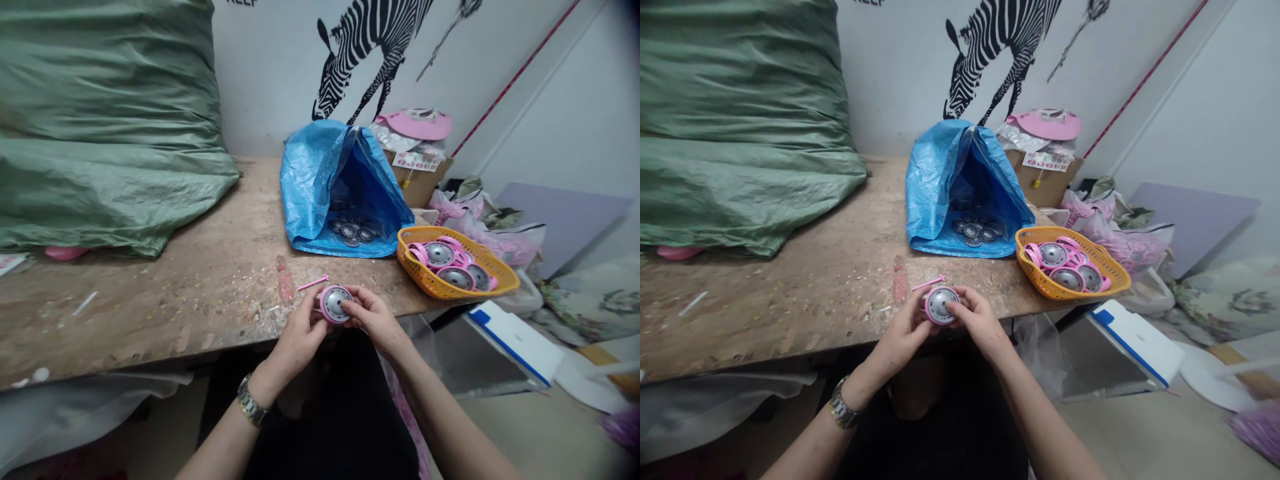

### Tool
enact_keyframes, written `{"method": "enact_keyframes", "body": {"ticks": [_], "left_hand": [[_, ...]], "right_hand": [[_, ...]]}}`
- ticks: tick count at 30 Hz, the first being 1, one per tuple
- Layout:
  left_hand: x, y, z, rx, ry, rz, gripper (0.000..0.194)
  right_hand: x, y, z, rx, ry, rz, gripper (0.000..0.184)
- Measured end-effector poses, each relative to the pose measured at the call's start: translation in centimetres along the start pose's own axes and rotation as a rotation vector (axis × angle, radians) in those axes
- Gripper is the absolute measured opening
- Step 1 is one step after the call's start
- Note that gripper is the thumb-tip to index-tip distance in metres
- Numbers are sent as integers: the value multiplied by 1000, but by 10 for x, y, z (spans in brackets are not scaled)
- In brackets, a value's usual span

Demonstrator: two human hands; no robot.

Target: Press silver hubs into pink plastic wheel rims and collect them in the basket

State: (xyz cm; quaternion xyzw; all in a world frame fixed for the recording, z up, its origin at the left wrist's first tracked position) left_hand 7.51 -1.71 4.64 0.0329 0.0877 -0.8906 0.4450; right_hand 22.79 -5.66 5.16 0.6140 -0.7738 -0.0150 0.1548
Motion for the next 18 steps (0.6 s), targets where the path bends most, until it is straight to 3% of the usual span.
{"method": "enact_keyframes", "body": {"ticks": [2, 5, 9, 13, 18], "left_hand": [[5, 6, -1, 257, -210, -108, 61], [10, 7, 4, 385, -298, -102, 54], [14, 6, 9, 321, -280, -47, 38], [21, 7, 18, 200, -178, -42, 29], [32, 14, 28, 81, -47, 4, 24]], "right_hand": [[4, 0, -3, 46, -52, 16, 50], [12, 3, -7, 115, -122, 10, 42], [24, 7, -6, 183, -180, -37, 31], [36, 9, -6, 218, -220, -61, 25], [58, 12, -12, 303, -375, 51, 17]]}}
Point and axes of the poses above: each hand's wrist, its own x-axis away from the middle knuckle, its own y-axis out of the palm, z = x × y, the point moved 4 cm from there along -x, towards the middle knuckle, and after that the axes turned 5 degrees about -x, right-handed, at the moved point
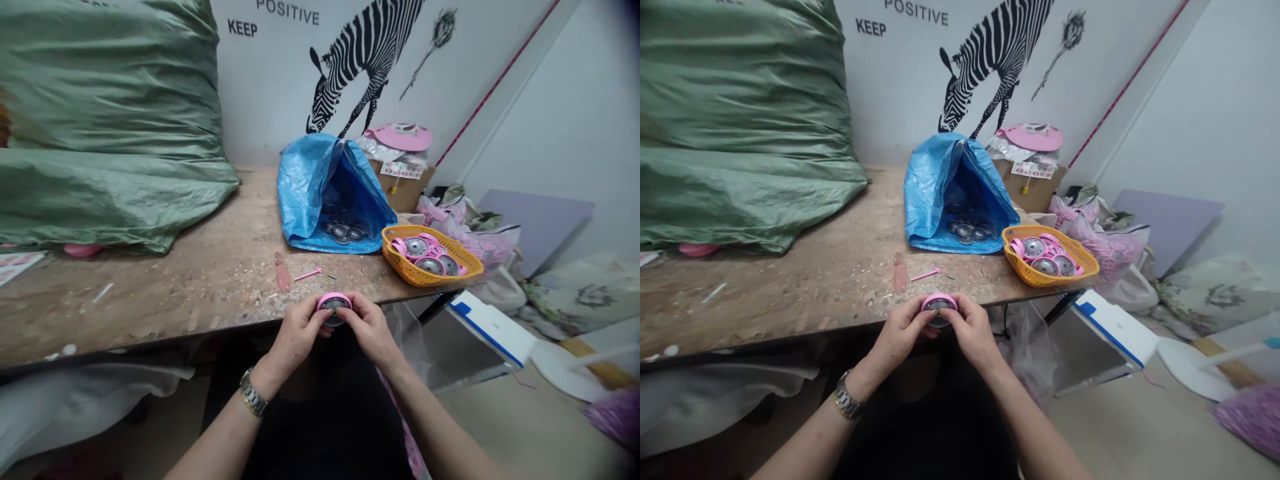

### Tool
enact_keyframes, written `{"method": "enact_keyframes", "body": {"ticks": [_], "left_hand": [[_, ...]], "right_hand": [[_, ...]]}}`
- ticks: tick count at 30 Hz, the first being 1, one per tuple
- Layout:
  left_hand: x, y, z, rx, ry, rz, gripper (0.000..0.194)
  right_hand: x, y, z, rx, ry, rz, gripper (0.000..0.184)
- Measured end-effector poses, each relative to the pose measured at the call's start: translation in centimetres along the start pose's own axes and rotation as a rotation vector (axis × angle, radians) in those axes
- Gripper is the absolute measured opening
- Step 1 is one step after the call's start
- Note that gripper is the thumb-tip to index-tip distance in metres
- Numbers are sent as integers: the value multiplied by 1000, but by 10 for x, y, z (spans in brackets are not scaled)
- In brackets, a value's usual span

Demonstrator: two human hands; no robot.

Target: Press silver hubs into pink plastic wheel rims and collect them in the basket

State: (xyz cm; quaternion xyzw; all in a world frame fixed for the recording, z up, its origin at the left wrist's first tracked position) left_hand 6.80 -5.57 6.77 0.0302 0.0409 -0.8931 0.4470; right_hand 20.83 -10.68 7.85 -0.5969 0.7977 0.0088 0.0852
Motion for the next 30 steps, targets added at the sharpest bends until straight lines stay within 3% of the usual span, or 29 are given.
{"method": "enact_keyframes", "body": {"ticks": [4, 9, 16, 21, 26, 30], "left_hand": [[4, 7, -1, 13, -5, 36, 26], [6, 15, -2, -77, -59, -97, 39], [17, 22, 7, -74, -13, -49, 41], [14, 30, 6, -107, -11, -60, 44], [10, 33, -2, -151, -50, -122, 56], [13, 36, -7, -153, -39, -235, 55]], "right_hand": [[8, -2, 0, -6, -27, 56, 16], [7, -7, 5, -89, 30, 39, 23], [21, -5, -7, -147, 9, -22, 19], [29, -11, -6, -158, -11, 108, 17], [31, -16, -2, -166, 20, 69, 18], [37, -18, -6, -104, -15, 76, 13]]}}
Point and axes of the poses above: each hand's wrist, its own x-axis away from the middle knuckle, its own y-axis out of the palm, z = x × y, the point moved 4 cm from there along -x, towards the middle knuckle, and after that the axes turned 5 degrees about -x, right-handed, at the moved point
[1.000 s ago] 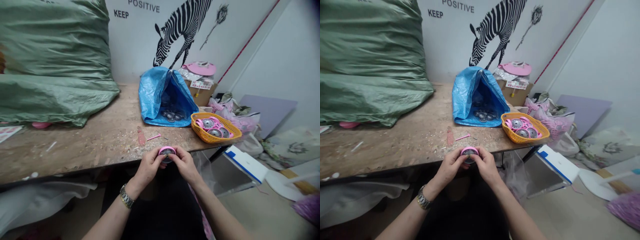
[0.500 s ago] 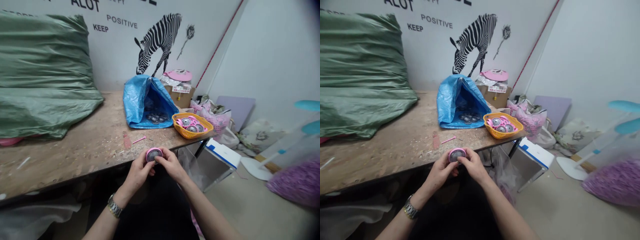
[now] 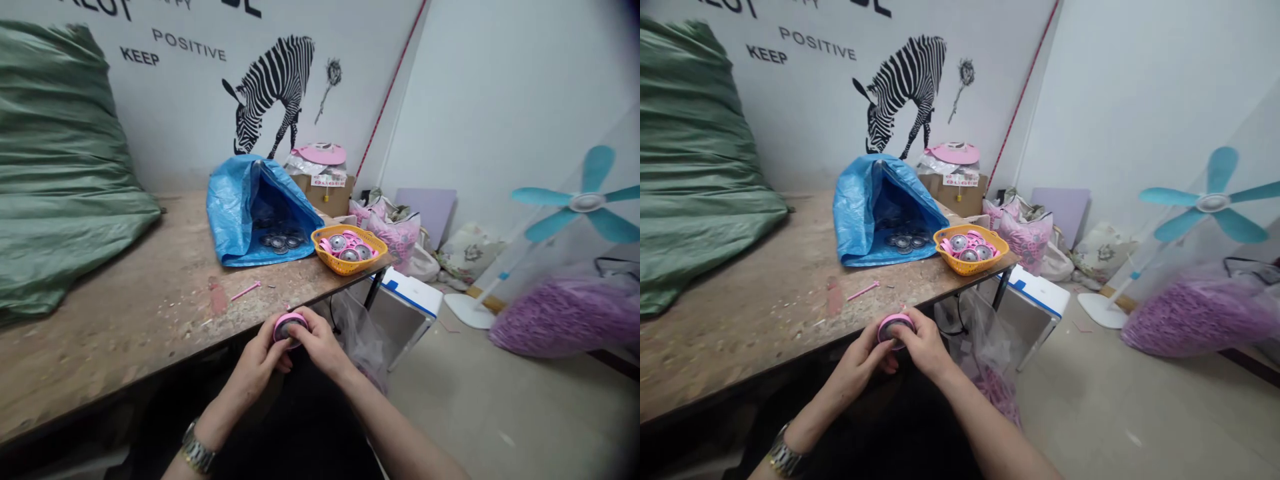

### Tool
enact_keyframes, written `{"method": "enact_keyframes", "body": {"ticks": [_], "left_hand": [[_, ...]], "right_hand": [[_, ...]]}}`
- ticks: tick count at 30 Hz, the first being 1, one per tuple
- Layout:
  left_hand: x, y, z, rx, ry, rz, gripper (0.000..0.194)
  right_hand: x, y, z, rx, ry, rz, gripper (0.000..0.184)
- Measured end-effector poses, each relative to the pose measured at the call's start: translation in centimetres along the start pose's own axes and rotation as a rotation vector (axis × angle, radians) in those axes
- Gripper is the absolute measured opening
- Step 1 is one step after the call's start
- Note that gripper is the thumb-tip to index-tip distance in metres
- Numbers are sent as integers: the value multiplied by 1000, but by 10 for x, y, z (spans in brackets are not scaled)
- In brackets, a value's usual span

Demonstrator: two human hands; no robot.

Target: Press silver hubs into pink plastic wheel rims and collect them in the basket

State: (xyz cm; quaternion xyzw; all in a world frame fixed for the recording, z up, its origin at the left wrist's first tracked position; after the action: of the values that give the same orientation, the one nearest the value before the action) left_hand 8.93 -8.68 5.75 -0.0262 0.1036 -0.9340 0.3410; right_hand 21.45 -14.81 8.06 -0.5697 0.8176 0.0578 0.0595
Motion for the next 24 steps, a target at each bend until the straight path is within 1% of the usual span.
{"method": "enact_keyframes", "body": {"ticks": [2, 4, 7, 10, 12, 13, 14, 16, 18, 20, 22, 24], "left_hand": [[1, 1, -2, -1, 12, -21, 52], [0, 3, -3, -9, 21, 6, 50], [-3, 8, -2, 10, 16, 39, 53], [-6, 14, 3, 9, 8, 45, 57], [-9, 14, 4, -48, 32, 74, 56], [-11, 11, 4, -100, 64, 103, 55], [-14, 6, 2, -167, 110, 143, 52], [-21, -10, -3, -326, 237, 250, 45], [-28, -31, -11, -489, 366, 371, 36], [-37, -53, -18, -632, 459, 458, 32], [-45, -70, -24, -753, 515, 498, 31], [-52, -81, -27, -847, 545, 510, 31]], "right_hand": [[3, -1, -1, -13, -5, 13, 12], [6, -2, 1, -34, 1, 19, 13], [7, -6, 4, -37, 14, 45, 14], [6, -10, 4, -9, 44, 30, 14], [1, -19, -1, 55, 40, 47, 15], [-2, -28, -5, 104, 19, 83, 15], [-7, -39, -12, 162, -15, 138, 16], [-21, -71, -28, 288, -109, 276, 19], [-38, -111, -48, 419, -208, 417, 25], [-60, -152, -66, 570, -278, 549, 28], [-87, -188, -79, 719, -301, 608, 30], [-115, -215, -84, 816, -265, 630, 32]]}}
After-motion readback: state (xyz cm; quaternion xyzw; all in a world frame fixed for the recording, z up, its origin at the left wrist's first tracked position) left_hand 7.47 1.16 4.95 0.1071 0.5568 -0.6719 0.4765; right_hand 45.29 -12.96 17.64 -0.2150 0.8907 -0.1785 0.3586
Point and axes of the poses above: each hand's wrist, its own x-axis away from the middle knuckle, its own y-axis out of the palm, z = x × y, the point moved 4 cm from there along -x, towards the middle knuckle, and after that the axes turned 5 degrees about -x, right-handed, at the moved point
